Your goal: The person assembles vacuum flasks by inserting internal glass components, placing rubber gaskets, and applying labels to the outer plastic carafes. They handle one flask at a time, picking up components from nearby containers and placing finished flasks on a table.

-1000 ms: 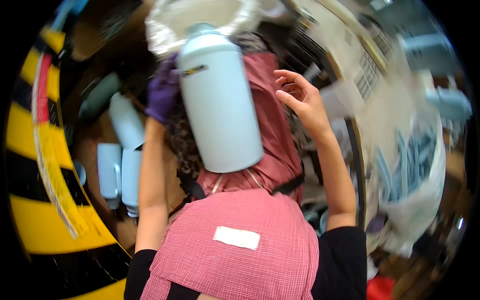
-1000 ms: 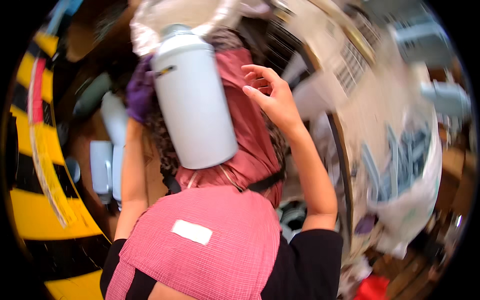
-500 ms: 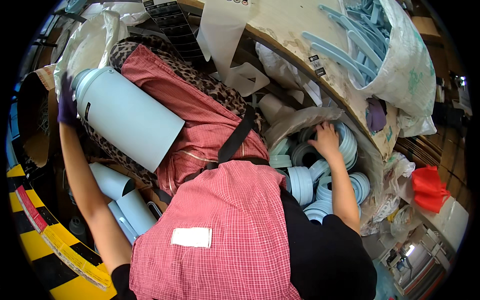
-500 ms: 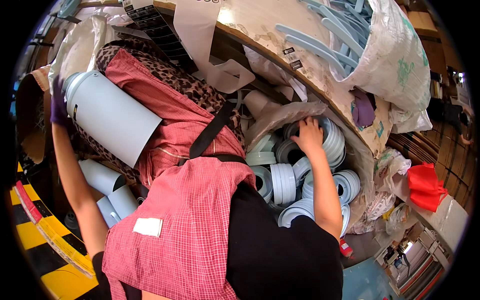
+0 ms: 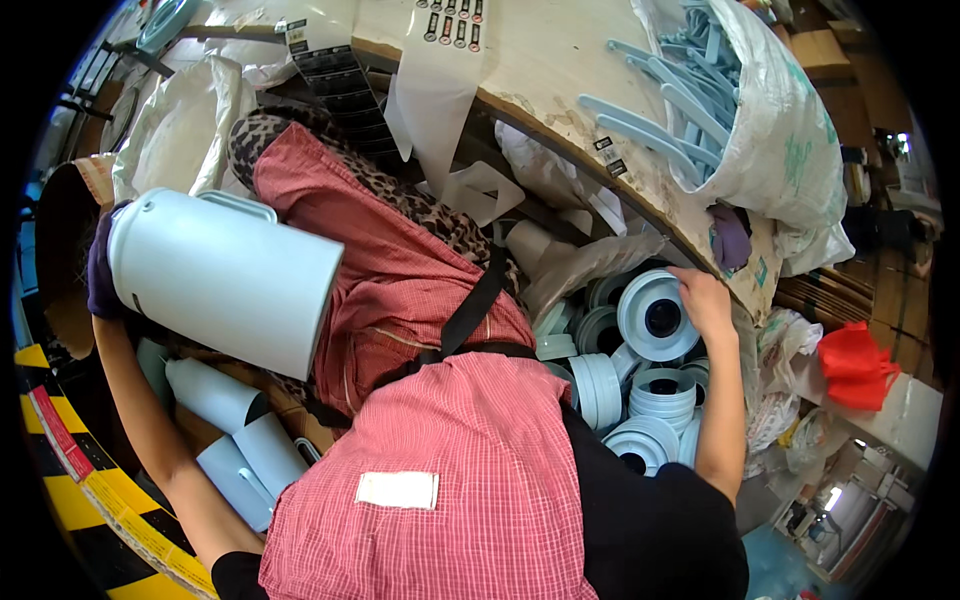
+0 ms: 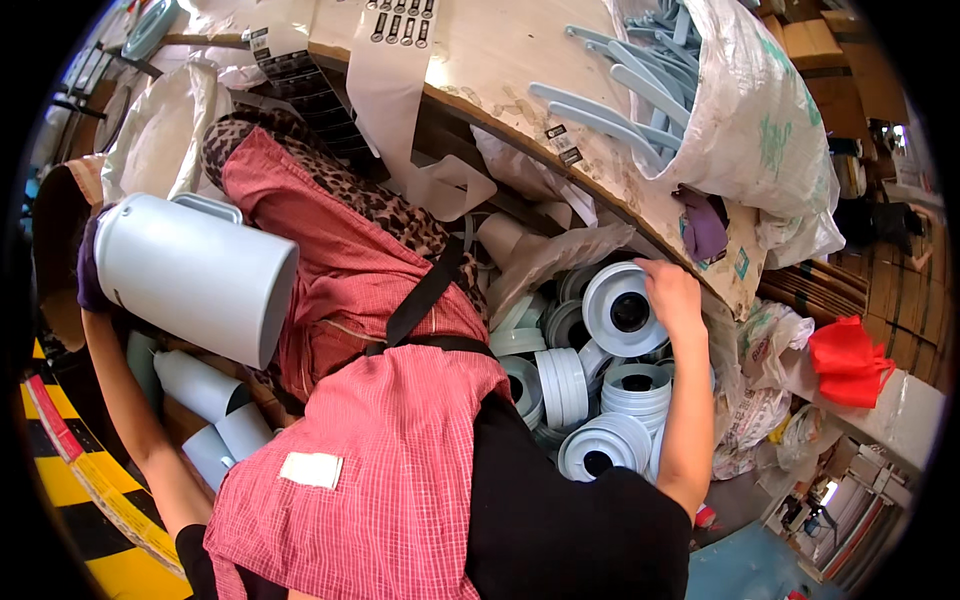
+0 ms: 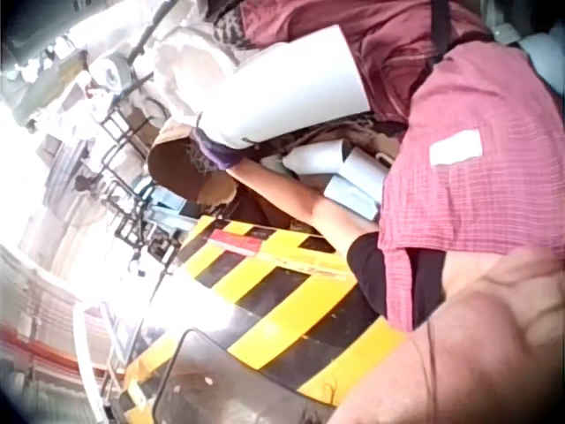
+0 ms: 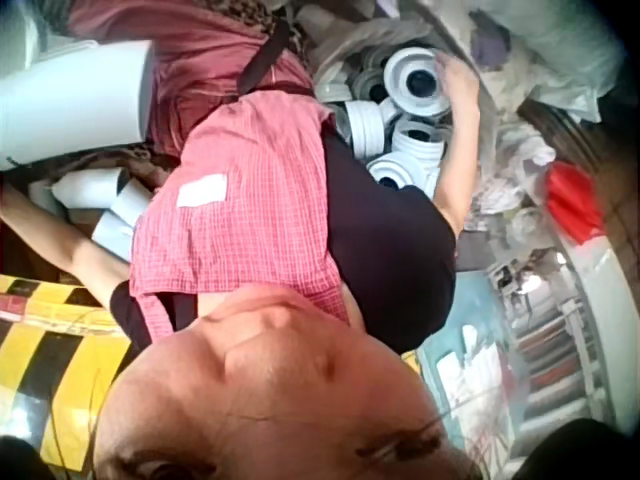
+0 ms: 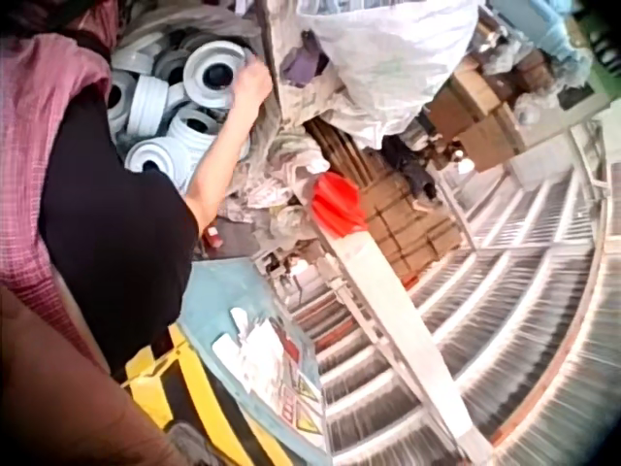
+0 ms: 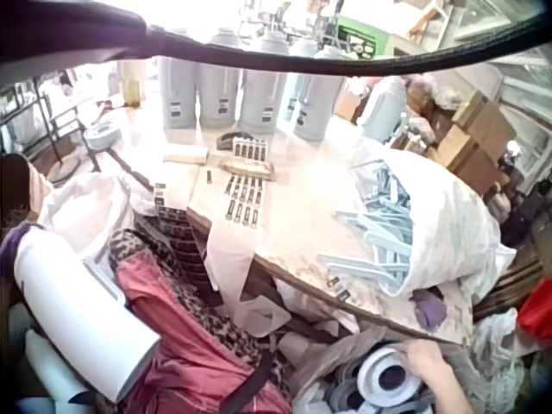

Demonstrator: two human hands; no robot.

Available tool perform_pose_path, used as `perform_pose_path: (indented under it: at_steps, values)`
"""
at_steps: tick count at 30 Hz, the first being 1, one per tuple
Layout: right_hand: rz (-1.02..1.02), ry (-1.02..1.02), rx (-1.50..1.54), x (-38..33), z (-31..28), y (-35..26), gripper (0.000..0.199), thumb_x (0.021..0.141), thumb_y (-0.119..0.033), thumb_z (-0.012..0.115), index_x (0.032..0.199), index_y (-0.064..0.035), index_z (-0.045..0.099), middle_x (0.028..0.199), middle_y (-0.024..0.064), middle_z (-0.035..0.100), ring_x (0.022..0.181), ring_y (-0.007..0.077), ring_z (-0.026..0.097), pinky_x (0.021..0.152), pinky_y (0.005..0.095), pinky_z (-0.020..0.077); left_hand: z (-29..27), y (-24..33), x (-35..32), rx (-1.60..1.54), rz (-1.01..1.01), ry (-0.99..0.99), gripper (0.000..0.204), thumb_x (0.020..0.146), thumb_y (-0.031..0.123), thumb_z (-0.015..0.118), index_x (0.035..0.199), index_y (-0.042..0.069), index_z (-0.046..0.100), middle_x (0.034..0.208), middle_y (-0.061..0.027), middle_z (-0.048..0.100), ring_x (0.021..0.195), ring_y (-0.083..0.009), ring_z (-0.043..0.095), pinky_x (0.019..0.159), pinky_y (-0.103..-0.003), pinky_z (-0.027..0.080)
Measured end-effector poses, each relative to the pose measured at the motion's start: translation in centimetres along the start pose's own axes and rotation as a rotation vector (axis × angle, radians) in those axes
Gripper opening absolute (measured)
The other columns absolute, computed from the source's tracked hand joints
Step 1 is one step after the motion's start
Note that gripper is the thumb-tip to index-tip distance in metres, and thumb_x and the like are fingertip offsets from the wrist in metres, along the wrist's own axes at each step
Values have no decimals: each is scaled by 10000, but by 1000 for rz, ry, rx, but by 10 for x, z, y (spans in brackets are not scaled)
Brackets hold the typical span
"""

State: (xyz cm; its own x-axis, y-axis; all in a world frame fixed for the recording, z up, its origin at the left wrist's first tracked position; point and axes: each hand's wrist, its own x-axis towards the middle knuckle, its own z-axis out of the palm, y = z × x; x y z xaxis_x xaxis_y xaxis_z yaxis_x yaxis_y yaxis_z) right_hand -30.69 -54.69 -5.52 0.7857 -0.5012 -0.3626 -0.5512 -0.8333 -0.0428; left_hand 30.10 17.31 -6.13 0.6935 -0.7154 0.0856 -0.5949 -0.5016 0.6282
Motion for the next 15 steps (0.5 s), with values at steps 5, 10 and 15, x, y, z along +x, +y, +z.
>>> perform_pose_path:
  at_steps: [5,10,15]
  values:
    - [-57,-201,308,33,-52,-60,591,718,-129,685,1297,-21,641,955,145,592,935,318,620,897,379,511,37,-41,-80,-943,-357,432,509,984,274,603,1391,-23,534,1409,-178,585,1312,-300,535,1167,-414,362]
    - [-169,-546,757,87,-91,-130,620,767,-162,799,1315,-8,552,1187,87,633,1081,154,602,953,295,482,103,-2,-133,54,-205,519,496,978,278,607,1368,-24,551,1371,-176,601,1267,-322,554,1145,-415,378]
    - [-476,-181,1586,120,-138,-227,678,939,-423,733,1388,37,516,1245,139,652,1107,212,650,944,344,540,151,83,-166,696,-131,530,484,971,281,611,1344,-25,569,1333,-173,618,1221,-344,573,1122,-415,394]
